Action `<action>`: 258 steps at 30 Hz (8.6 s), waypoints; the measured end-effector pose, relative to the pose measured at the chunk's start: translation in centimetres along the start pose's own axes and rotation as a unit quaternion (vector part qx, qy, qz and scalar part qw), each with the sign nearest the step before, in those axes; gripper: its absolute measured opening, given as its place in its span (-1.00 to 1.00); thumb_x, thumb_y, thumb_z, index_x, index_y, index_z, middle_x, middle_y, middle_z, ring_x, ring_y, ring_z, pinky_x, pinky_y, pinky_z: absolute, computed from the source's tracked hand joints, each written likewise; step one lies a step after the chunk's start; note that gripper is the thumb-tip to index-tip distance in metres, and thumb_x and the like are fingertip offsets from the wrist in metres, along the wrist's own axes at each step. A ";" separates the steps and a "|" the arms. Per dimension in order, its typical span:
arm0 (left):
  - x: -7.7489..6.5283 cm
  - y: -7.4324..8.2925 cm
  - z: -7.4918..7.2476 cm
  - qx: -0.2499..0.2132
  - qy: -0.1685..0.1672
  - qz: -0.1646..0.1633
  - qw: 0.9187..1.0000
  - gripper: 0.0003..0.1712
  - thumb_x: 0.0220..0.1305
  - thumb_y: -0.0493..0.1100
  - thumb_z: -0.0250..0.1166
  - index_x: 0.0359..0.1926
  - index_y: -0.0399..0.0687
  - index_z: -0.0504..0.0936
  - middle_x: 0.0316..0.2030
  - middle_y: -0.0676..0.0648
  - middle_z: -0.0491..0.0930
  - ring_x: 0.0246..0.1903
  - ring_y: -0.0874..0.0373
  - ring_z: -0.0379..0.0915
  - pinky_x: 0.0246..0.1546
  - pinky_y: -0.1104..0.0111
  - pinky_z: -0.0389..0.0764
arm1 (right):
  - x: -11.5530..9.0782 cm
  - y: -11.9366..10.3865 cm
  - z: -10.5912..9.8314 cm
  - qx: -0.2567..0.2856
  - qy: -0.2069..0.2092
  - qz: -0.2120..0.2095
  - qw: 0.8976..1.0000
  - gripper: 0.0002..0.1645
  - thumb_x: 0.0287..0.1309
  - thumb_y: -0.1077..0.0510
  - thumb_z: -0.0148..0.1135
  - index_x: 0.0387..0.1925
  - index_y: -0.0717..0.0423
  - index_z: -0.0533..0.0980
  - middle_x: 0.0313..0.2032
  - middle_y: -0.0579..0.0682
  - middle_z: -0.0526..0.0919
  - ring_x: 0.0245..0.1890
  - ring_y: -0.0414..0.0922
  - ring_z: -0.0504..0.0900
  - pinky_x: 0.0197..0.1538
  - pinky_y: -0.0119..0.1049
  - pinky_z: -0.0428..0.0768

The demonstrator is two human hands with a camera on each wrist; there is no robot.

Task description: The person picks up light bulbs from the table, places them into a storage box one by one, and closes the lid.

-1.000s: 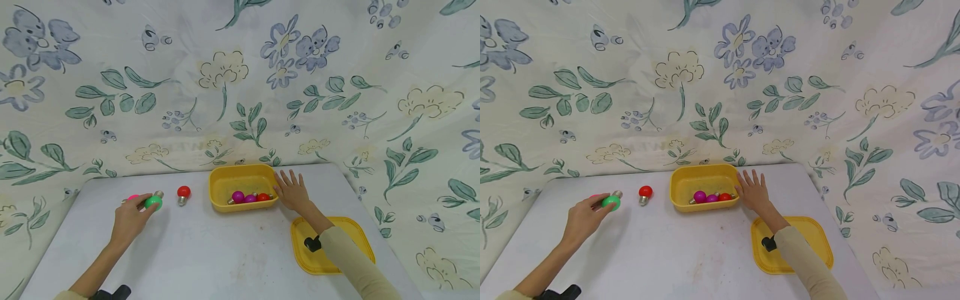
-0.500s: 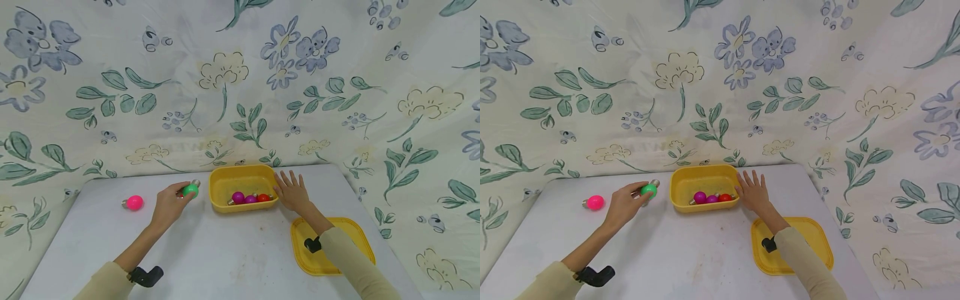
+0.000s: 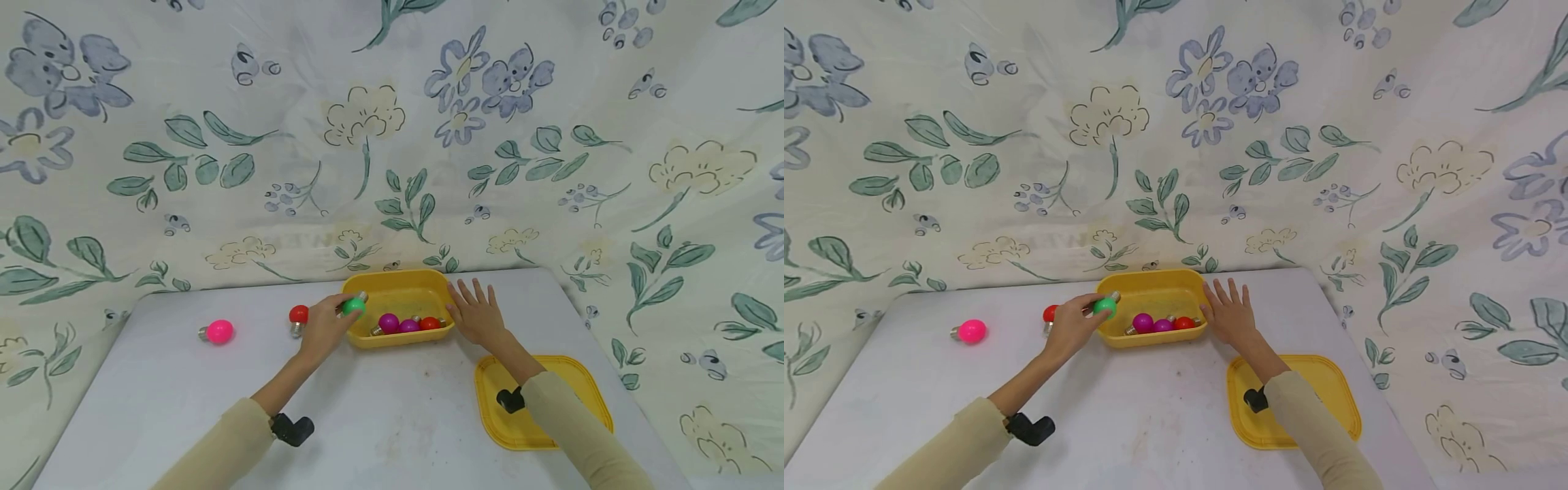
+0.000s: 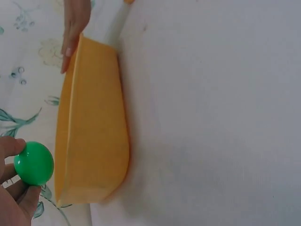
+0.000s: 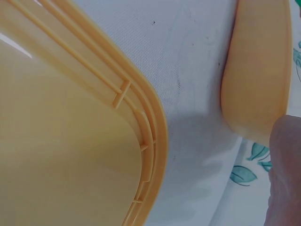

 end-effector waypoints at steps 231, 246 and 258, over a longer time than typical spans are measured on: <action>6.2 4.4 14.2 0.065 -0.207 0.042 0.975 -0.45 0.33 -0.16 0.37 0.31 -0.14 0.53 0.18 -0.17 0.53 0.18 -0.06 0.41 0.18 0.15 0.52 | 0.2 0.3 0.1 -0.011 -0.016 0.008 1.000 -0.27 0.57 -0.20 -0.35 0.60 -0.05 -0.12 0.55 0.08 -0.05 0.53 0.22 -0.23 0.47 0.21 -0.31; 6.1 4.2 16.8 0.092 -0.235 0.039 0.967 -0.46 0.34 -0.19 0.35 0.32 -0.12 0.52 0.20 -0.16 0.53 0.19 -0.06 0.41 0.25 0.14 0.44 | 0.3 0.1 0.1 -0.010 -0.020 0.007 1.000 -0.27 0.58 -0.19 -0.36 0.60 -0.06 -0.14 0.56 0.07 -0.07 0.53 0.22 -0.23 0.47 0.21 -0.29; 5.9 3.8 17.5 0.094 -0.242 0.018 0.966 -0.43 0.36 -0.17 0.33 0.35 -0.15 0.48 0.27 -0.17 0.49 0.27 -0.07 0.37 0.29 0.13 0.39 | 0.5 0.3 0.3 -0.018 -0.018 0.004 1.000 -0.27 0.58 -0.18 -0.35 0.60 -0.06 -0.14 0.56 0.07 -0.07 0.53 0.22 -0.21 0.47 0.21 -0.28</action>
Point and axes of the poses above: each hand's wrist, its own x-axis towards the middle knuckle, its own z-axis out of the palm, y = z × x, the point moved 9 cm from there along x, towards the middle knuckle
